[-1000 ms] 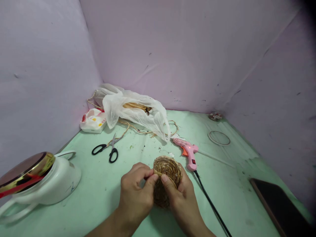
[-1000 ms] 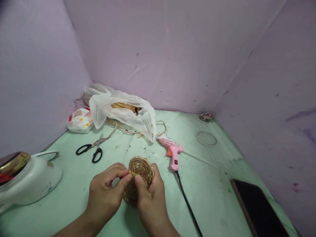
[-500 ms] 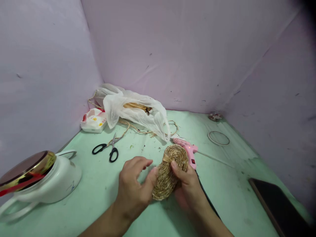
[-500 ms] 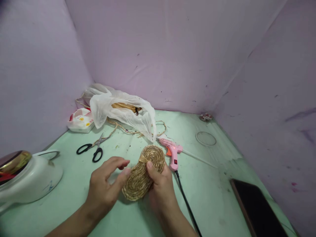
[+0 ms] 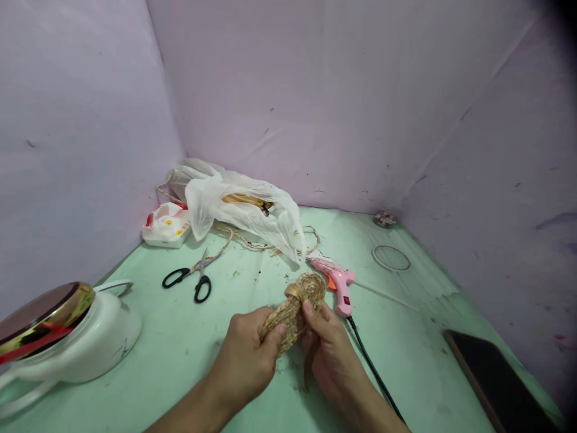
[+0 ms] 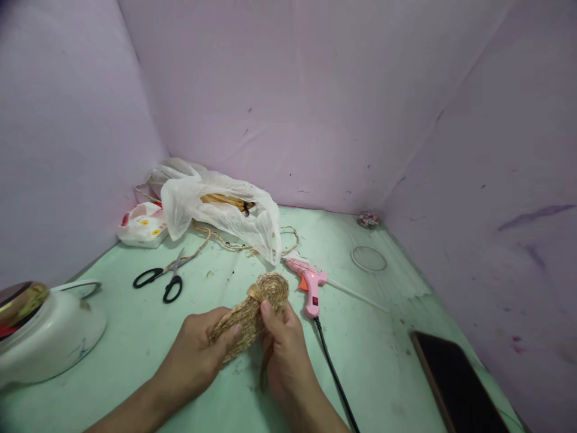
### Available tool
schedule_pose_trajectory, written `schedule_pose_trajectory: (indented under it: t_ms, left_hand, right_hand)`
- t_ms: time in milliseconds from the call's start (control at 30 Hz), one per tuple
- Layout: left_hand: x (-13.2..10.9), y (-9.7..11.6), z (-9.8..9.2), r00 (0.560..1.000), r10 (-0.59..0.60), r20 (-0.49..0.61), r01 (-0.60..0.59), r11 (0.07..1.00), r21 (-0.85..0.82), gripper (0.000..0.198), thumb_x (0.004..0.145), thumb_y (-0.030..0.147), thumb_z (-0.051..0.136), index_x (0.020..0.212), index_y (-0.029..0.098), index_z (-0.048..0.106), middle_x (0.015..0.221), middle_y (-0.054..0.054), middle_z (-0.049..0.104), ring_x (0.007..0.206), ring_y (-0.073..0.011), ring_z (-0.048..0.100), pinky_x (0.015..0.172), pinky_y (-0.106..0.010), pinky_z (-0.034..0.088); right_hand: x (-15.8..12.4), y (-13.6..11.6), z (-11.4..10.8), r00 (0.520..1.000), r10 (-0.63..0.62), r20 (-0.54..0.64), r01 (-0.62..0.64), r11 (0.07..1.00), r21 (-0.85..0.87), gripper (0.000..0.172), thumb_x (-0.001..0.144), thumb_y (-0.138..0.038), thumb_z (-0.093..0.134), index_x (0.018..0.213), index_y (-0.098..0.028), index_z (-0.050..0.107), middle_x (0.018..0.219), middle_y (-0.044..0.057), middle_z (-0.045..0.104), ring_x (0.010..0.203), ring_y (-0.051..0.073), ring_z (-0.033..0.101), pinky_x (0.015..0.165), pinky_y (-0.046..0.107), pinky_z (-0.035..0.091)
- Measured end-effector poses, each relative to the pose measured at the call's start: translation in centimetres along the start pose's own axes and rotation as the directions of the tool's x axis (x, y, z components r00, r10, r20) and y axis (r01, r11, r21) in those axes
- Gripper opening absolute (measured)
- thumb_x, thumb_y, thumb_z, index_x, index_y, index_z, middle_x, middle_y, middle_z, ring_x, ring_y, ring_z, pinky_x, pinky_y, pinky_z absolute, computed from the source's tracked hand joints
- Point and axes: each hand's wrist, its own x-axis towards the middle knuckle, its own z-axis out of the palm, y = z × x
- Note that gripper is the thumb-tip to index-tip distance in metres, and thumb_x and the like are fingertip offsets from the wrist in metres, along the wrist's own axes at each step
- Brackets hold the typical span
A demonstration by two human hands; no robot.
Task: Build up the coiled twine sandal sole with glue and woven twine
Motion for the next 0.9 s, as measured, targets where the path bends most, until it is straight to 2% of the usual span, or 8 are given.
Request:
schedule_pose_trajectory:
  t_ms: [100,167,300,500,567,733,800,900]
  left_hand:
    - [-0.1,-0.1,-0.3,0.988,0.095,-0.119,-0.076,0.985,0.152,0.021,0.081,0.027,0.044,0.072,0.017,0.060,0.054,0.001,0.059,0.049,-0.0126,0.054,0.050,-0.022,0.041]
    - [-0.1,-0.4,-0.4,0.967,0.176,-0.182,-0.127,0.959,0.252,0.019,0.082,0.024,0.043,0.077,0.018,0.061,0.059,0.000,0.062,0.051,-0.0132,0.057,0.052,-0.023,0.043]
    - [0.1,-1.2,-0.5,0.919,0.342,-0.196,-0.203,0.837,0.508,0.020,0.082,0.017,0.041,0.073,0.018,0.059,0.058,-0.001,0.062,0.050,-0.0136,0.059,0.050,-0.023,0.041]
    - [0.2,-1.6,-0.7,0.826,0.554,-0.099,-0.235,0.500,0.833,0.021,0.075,0.008,0.042,0.078,0.016,0.061,0.049,0.001,0.058,0.042,-0.0175,0.057,0.038,-0.026,0.034]
    - [0.2,-1.6,-0.8,0.806,0.587,-0.076,-0.232,0.431,0.872,0.022,0.074,0.007,0.043,0.083,0.015,0.061,0.049,0.001,0.058,0.040,-0.0183,0.057,0.038,-0.027,0.034]
    - [0.4,-2.0,-0.9,0.848,0.510,-0.146,-0.163,0.511,0.844,0.017,0.073,0.008,0.044,0.075,0.017,0.058,0.053,0.000,0.061,0.044,-0.0196,0.060,0.038,-0.027,0.036]
    - [0.4,-2.0,-0.8,0.893,0.426,-0.144,-0.146,0.578,0.803,0.016,0.074,0.008,0.044,0.070,0.018,0.056,0.055,0.000,0.062,0.047,-0.0201,0.061,0.040,-0.027,0.037]
    - [0.4,-1.9,-0.6,0.936,0.336,-0.106,-0.154,0.661,0.734,0.017,0.076,0.008,0.042,0.071,0.018,0.055,0.058,-0.001,0.063,0.050,-0.0204,0.063,0.043,-0.027,0.041]
  right_hand:
    - [0.1,-0.3,-0.6,0.968,-0.200,-0.148,0.155,0.950,-0.272,0.053,0.060,-0.033,0.075,0.107,-0.023,0.052,0.110,0.008,0.059,0.094,0.023,0.058,0.071,0.032,0.049]
    - [0.0,-0.7,-0.9,0.932,-0.302,-0.201,0.172,0.855,-0.489,0.053,0.058,-0.034,0.076,0.105,-0.023,0.053,0.097,0.005,0.061,0.082,0.020,0.058,0.059,0.028,0.047]
    - [-0.6,-2.3,-0.8,0.962,-0.267,-0.060,0.155,0.711,-0.686,0.024,0.067,-0.039,0.068,0.077,-0.018,0.061,0.054,-0.005,0.047,0.048,0.009,0.039,0.044,0.021,0.030]
    - [-1.0,-4.3,0.9,0.981,-0.172,0.090,0.189,0.745,-0.640,0.022,0.068,-0.039,0.065,0.067,-0.017,0.061,0.050,-0.006,0.044,0.042,0.007,0.031,0.040,0.020,0.026]
    - [-1.0,-4.1,1.6,0.965,-0.207,0.163,0.261,0.668,-0.696,0.016,0.071,-0.034,0.063,0.069,-0.018,0.062,0.053,-0.004,0.050,0.045,0.009,0.039,0.043,0.021,0.032]
    - [-1.5,-2.7,2.4,0.805,-0.248,0.539,0.587,0.199,-0.785,0.012,0.077,-0.016,0.051,0.076,-0.020,0.063,0.072,0.003,0.062,0.063,0.015,0.055,0.058,0.026,0.041]
    - [-1.8,-2.4,2.3,0.768,-0.254,0.588,0.626,0.099,-0.774,0.014,0.080,-0.015,0.048,0.079,-0.020,0.061,0.073,0.004,0.061,0.064,0.015,0.055,0.057,0.026,0.041]
    - [-1.9,-2.5,2.2,0.740,-0.257,0.621,0.653,0.054,-0.756,0.015,0.082,-0.015,0.045,0.080,-0.020,0.059,0.074,0.004,0.060,0.065,0.015,0.055,0.058,0.026,0.042]
